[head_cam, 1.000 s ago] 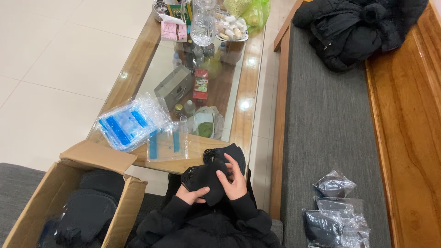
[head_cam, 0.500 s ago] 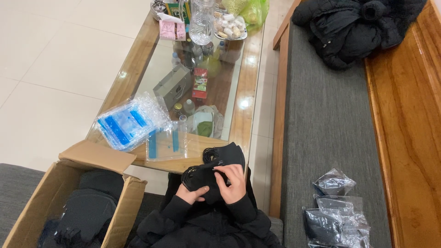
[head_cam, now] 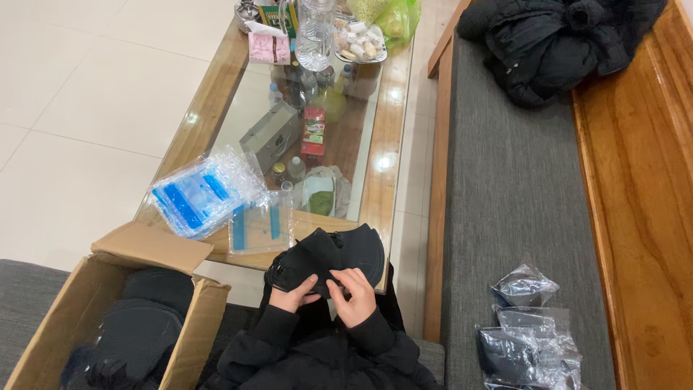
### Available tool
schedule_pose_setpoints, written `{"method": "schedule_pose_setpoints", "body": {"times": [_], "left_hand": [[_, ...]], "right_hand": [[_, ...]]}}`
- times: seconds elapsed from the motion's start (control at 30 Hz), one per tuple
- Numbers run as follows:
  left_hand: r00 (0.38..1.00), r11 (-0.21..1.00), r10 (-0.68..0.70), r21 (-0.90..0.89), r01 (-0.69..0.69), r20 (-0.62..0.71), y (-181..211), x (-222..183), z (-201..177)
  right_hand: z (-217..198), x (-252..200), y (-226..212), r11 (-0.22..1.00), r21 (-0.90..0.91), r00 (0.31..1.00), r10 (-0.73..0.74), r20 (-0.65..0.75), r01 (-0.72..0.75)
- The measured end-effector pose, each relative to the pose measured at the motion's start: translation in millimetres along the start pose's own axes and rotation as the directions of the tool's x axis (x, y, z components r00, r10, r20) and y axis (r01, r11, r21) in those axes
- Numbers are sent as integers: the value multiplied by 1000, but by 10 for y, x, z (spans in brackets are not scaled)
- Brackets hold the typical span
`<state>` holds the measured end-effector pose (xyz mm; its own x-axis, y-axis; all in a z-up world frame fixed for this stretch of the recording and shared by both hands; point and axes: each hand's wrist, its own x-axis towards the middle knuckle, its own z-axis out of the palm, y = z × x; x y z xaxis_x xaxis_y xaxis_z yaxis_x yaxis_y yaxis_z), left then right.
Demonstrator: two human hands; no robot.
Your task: Packaging black face masks into individual plastic bags
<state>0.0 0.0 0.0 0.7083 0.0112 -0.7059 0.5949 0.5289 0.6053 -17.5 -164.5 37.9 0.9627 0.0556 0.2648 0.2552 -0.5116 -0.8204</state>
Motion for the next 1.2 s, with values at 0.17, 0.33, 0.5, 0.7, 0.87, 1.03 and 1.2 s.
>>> {"method": "schedule_pose_setpoints", "body": {"times": [0.17,0.33,0.5,0.7,0.87,1.03,1.2], "left_hand": [[999,998,-9,62,7,36,157,-246,122],[997,999,33,33,-35,67,-138,49,-22],[999,999,38,25,-37,-23,-39,15,-44],[965,987,127,-68,-146,-230,-35,381,-449],[928,974,143,-116,-193,-343,232,132,-403],[936,978,126,-118,-173,-327,161,143,-383],[958,990,98,-74,-122,-270,225,-52,-166]], "right_hand": [[-1,-23,58,996,6,996,88,-27,-88],[-73,32,-53,955,-27,956,294,-12,-294],[-88,43,80,975,123,979,194,-60,-186],[133,-107,1003,845,418,881,438,-180,-335],[63,-125,1215,604,607,708,700,-95,-516],[39,-92,1298,558,570,653,756,-48,-603],[6,-135,1375,622,438,658,748,-86,-649]]}}
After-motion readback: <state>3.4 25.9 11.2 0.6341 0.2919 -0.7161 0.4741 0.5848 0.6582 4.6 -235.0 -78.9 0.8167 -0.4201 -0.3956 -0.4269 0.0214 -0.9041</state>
